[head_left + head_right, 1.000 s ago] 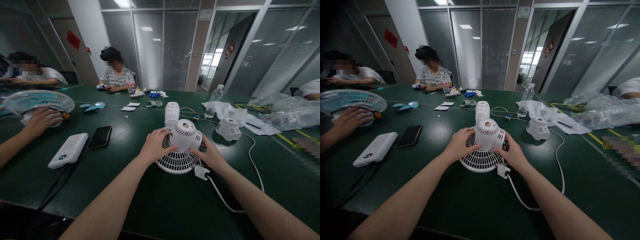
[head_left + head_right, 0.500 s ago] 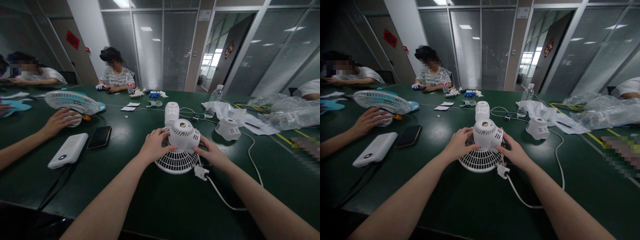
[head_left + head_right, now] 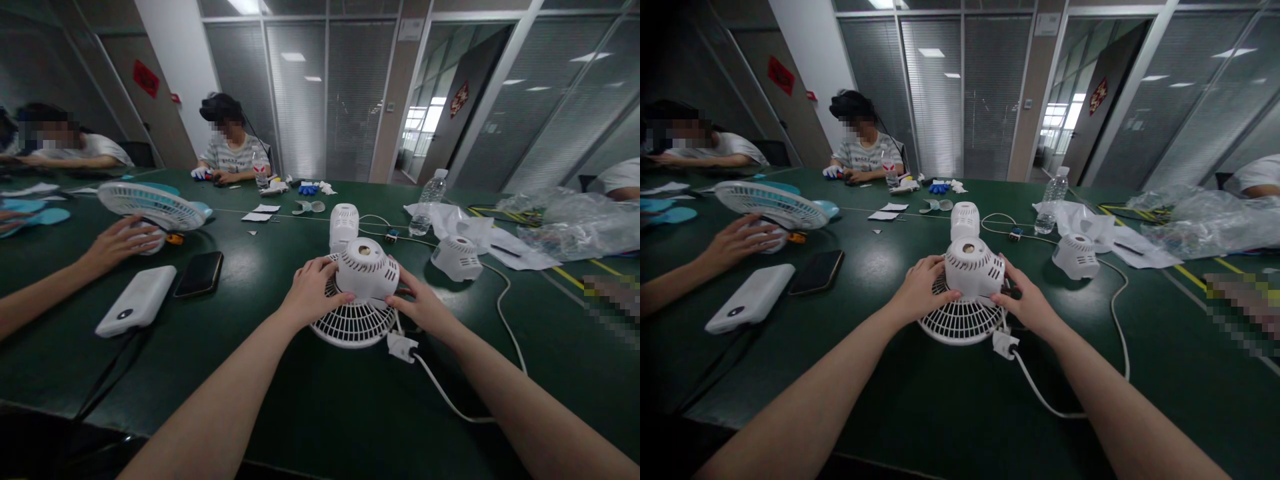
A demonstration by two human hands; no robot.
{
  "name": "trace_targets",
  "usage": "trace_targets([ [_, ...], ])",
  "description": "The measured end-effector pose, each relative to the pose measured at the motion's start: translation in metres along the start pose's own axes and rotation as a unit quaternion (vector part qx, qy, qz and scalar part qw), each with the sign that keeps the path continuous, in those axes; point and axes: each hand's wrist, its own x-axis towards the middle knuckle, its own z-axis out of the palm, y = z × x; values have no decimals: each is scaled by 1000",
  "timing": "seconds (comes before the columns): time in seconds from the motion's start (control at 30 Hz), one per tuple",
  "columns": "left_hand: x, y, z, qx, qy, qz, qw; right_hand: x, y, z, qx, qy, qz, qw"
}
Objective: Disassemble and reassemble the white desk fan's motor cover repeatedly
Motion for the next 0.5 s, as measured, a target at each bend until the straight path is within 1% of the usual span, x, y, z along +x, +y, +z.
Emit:
trace_targets([
  [0.27, 1, -4, -3, -40, -15, 6, 999, -2, 0, 4, -34, 13, -24, 999],
  [0.5, 1, -6, -3, -88, -27, -1, 996, -4, -5, 5, -45, 5, -14, 999],
])
